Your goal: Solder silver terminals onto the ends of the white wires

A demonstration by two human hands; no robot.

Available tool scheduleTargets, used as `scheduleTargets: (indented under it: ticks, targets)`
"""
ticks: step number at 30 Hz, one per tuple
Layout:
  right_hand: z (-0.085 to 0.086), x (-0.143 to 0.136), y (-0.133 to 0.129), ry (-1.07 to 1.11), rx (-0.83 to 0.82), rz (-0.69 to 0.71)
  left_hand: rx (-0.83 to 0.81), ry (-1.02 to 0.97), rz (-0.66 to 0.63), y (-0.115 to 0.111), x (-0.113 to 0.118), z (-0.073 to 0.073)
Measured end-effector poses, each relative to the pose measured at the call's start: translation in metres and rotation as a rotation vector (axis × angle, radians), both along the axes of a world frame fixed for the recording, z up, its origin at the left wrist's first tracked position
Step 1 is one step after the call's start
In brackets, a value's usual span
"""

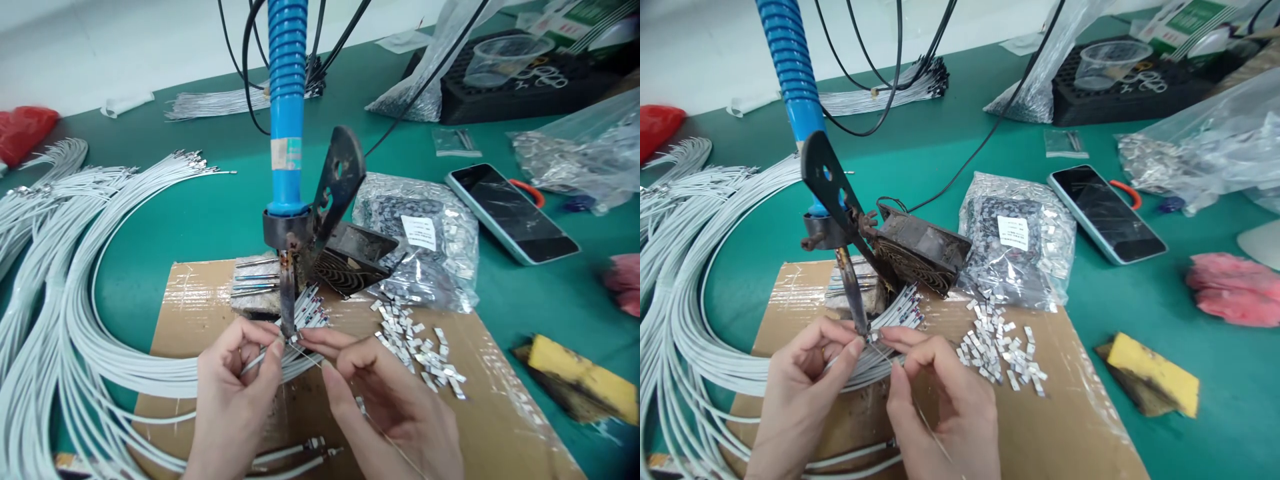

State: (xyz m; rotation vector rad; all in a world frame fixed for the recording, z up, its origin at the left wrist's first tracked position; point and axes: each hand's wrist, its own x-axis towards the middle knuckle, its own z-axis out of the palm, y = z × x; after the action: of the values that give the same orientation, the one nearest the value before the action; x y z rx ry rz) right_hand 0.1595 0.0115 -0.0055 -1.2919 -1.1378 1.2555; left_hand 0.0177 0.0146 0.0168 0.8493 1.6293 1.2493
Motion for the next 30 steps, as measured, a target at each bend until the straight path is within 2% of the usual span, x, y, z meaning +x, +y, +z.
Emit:
scheduleTargets:
  ticks: [7, 10, 16, 23, 30]
  targets:
    - [0.003, 0.001, 0.003, 0.030, -0.006, 0.009, 0.040, 0.037, -0.105, 0.001, -0.010, -0.003]
    - [0.003, 0.005, 0.005, -0.004, 0.025, 0.059, 0.040, 0.017, -0.076, 0.002, -0.007, 0.000]
    - [0.000, 0.006, 0.006, -0.024, 0.067, 0.079, 0.033, -0.079, 0.113, 0.003, 0.007, 0.008]
    - [0.002, -0.002, 0.001, 0.048, 0.005, -0.020, 0.040, -0.081, 0.112, 0.002, 0.007, 0.009]
    - [0.003, -0.001, 0.003, 0.029, 0.039, -0.022, 0.043, -0.063, 0.106, 0.002, 0.007, 0.010]
